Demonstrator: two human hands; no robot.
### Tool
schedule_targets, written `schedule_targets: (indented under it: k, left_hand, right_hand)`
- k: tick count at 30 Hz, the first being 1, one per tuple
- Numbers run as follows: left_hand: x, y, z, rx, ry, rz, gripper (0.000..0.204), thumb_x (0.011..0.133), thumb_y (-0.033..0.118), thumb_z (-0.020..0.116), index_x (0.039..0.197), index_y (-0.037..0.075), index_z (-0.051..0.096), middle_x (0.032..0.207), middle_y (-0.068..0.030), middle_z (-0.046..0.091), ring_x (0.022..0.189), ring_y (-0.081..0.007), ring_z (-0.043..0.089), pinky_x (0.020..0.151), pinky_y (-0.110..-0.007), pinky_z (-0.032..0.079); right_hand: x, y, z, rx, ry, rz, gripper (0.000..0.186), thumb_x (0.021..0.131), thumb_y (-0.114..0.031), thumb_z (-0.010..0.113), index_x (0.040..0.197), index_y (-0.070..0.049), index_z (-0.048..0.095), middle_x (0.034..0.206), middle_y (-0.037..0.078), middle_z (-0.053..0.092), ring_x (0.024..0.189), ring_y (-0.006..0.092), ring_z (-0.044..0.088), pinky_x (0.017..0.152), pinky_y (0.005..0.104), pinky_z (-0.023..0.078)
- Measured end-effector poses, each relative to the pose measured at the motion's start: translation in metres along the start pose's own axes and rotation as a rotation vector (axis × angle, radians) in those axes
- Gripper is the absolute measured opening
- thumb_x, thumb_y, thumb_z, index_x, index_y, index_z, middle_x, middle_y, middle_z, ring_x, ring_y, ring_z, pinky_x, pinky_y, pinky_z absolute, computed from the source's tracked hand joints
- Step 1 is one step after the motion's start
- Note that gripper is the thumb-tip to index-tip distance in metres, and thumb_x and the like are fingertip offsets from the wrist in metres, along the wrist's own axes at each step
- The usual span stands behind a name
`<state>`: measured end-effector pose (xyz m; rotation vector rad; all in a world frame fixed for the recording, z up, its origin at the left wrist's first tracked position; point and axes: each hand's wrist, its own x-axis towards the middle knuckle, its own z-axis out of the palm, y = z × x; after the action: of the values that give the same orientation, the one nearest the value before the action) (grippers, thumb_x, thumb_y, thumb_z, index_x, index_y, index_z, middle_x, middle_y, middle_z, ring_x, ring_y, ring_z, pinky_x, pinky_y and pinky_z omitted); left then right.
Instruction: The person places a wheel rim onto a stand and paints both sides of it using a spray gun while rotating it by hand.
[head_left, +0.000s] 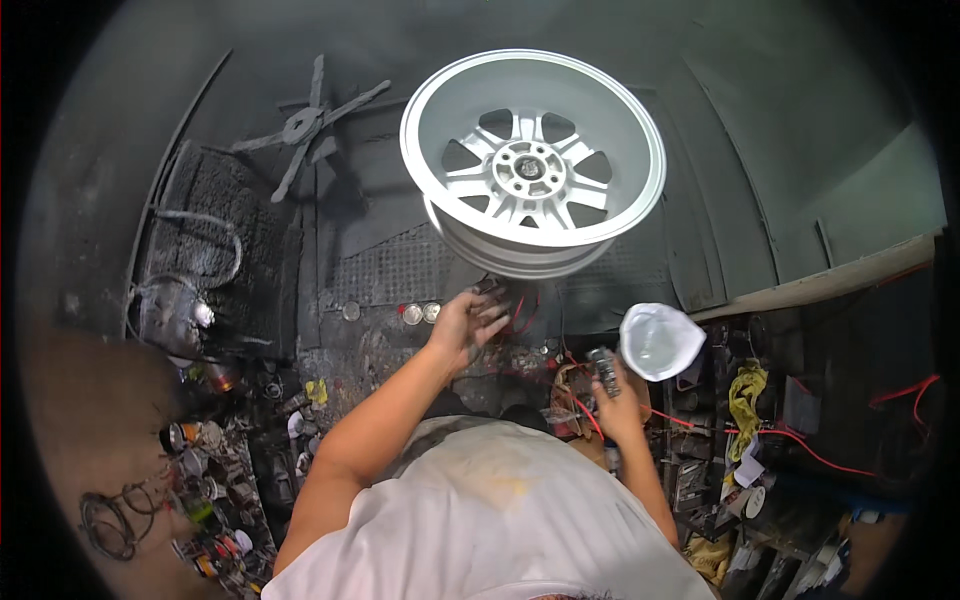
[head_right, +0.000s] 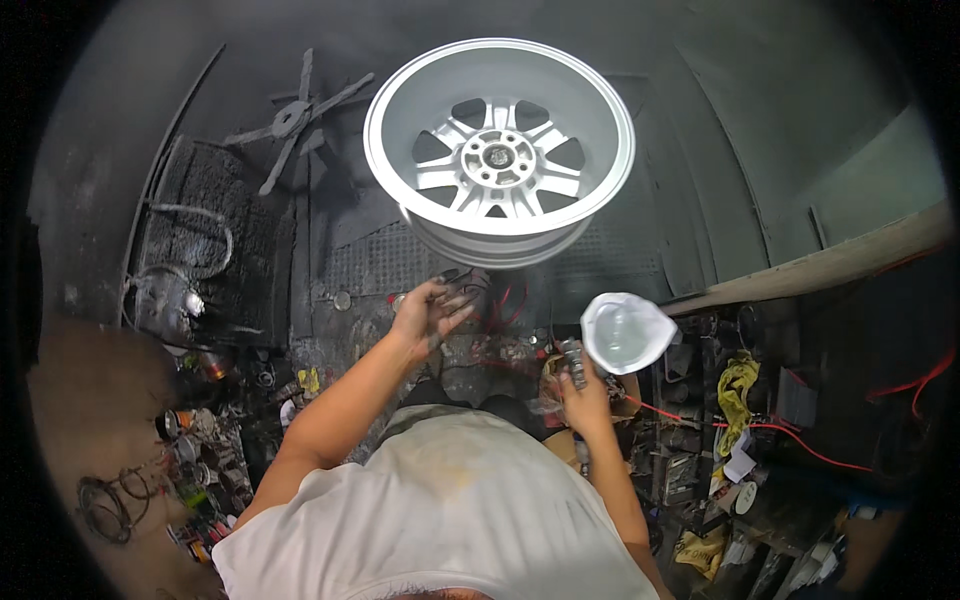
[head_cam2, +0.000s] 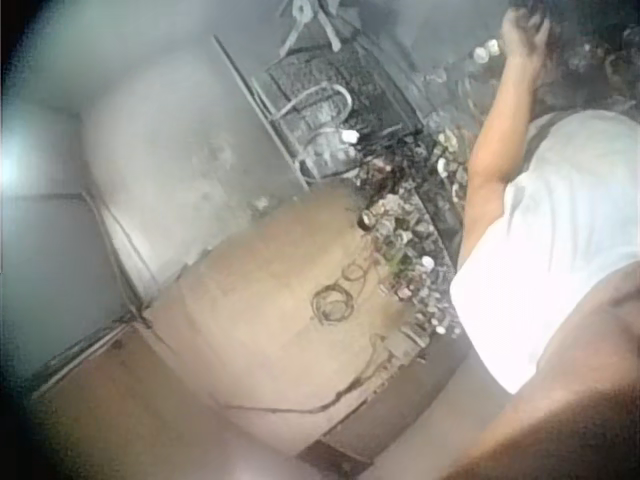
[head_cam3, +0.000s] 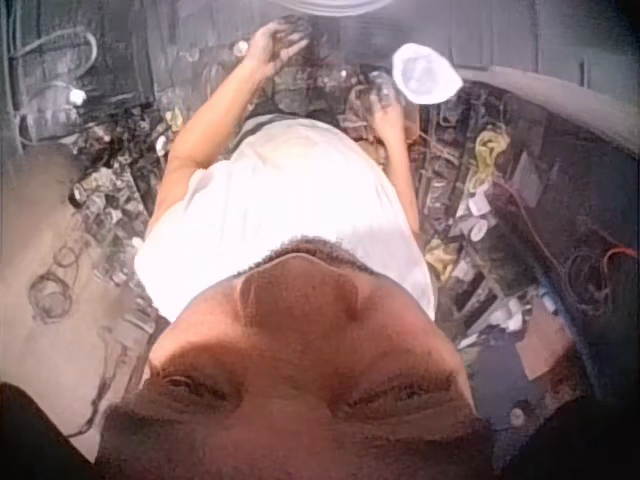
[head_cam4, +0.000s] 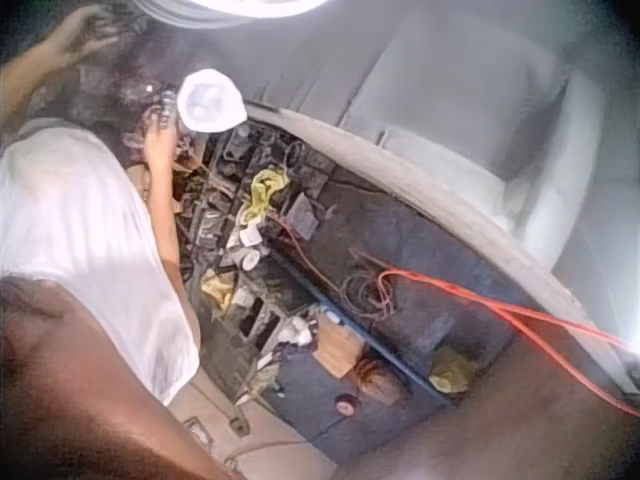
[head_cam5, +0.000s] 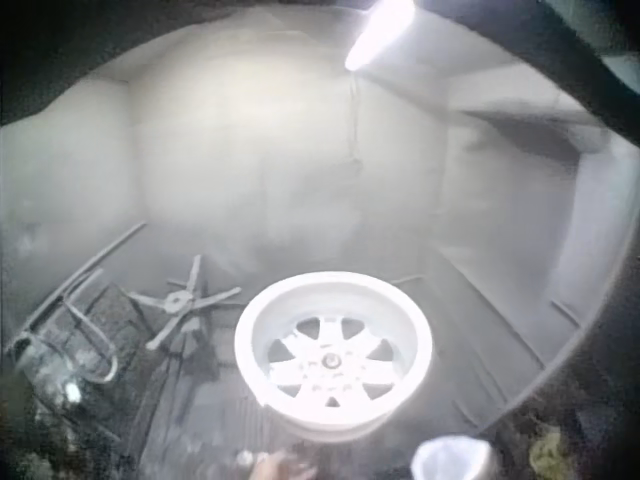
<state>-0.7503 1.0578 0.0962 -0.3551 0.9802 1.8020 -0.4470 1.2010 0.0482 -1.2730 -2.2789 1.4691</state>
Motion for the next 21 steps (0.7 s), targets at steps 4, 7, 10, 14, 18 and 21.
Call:
schedule_targets:
  k: [4, 7, 10, 14, 18, 21]
  left_hand:
    - [-0.056, -0.004, -0.081, 0.281, -0.385, -0.131, 0.057, 0.097, 0.023, 0.06, 0.149, 0.008, 0.042, 0.142, -0.0124, 0.058, 0.125, -0.0251, 0.06, 0.106, -0.039, 0.047]
    - [-0.115, -0.023, -0.145, 0.551, -0.543, -0.255, 0.072, 0.094, 0.038, 0.069, 0.154, 0.008, 0.044, 0.147, -0.0106, 0.057, 0.13, -0.021, 0.056, 0.113, -0.039, 0.039]
    - [-0.152, -0.009, -0.21, 0.546, -0.505, -0.168, 0.061, 0.096, 0.036, 0.065, 0.148, 0.005, 0.051, 0.142, -0.0118, 0.061, 0.131, -0.0224, 0.056, 0.114, -0.038, 0.038]
    - [-0.198, 0.005, -0.35, 0.529, -0.4, -0.048, 0.049, 0.1, 0.032, 0.059, 0.138, 0.001, 0.062, 0.135, -0.0136, 0.066, 0.131, -0.0246, 0.055, 0.115, -0.036, 0.036]
    - [-0.242, -0.01, -0.516, 1.248, 0.707, 0.109, 0.04, 0.091, 0.029, 0.065, 0.124, 0.008, 0.069, 0.118, -0.0217, 0.071, 0.114, -0.0342, 0.067, 0.1, -0.042, 0.051]
    - [-0.303, -0.063, -0.636, 1.021, 1.01, 0.157, 0.04, 0.09, 0.032, 0.064, 0.118, 0.004, 0.069, 0.114, -0.0225, 0.072, 0.11, -0.0386, 0.067, 0.091, -0.048, 0.054]
  right_hand:
    - [-0.009, 0.03, 0.08, -0.207, -0.213, 0.06, 0.043, 0.1, -0.038, 0.06, 0.119, 0.0, 0.067, 0.109, 0.03, 0.07, 0.106, 0.0458, 0.067, 0.091, 0.0517, 0.051]
    - [-0.008, 0.035, 0.156, -0.35, -0.294, -0.142, 0.047, 0.099, -0.041, 0.059, 0.105, 0.004, 0.071, 0.11, 0.035, 0.067, 0.107, 0.0499, 0.064, 0.094, 0.0536, 0.05]
    - [0.009, 0.01, 0.229, -0.34, -0.412, -0.286, 0.042, 0.093, -0.025, 0.065, 0.123, 0.004, 0.063, 0.121, 0.033, 0.064, 0.114, 0.0504, 0.06, 0.1, 0.0517, 0.047]
    - [0.041, -0.036, 0.352, -0.269, -0.391, -0.491, 0.057, 0.084, -0.008, 0.064, 0.139, 0.005, 0.053, 0.123, 0.03, 0.065, 0.116, 0.0463, 0.061, 0.1, 0.0465, 0.049]
    - [0.071, -0.173, 0.49, -0.203, -0.524, -0.426, 0.061, 0.091, -0.018, 0.064, 0.144, 0.007, 0.046, 0.125, 0.033, 0.064, 0.113, 0.0432, 0.065, 0.097, 0.0442, 0.051]
    - [0.067, -0.306, 0.587, -0.137, -0.755, -0.201, 0.072, 0.094, -0.028, 0.066, 0.15, 0.009, 0.038, 0.125, 0.032, 0.064, 0.105, 0.0356, 0.067, 0.088, 0.0419, 0.055]
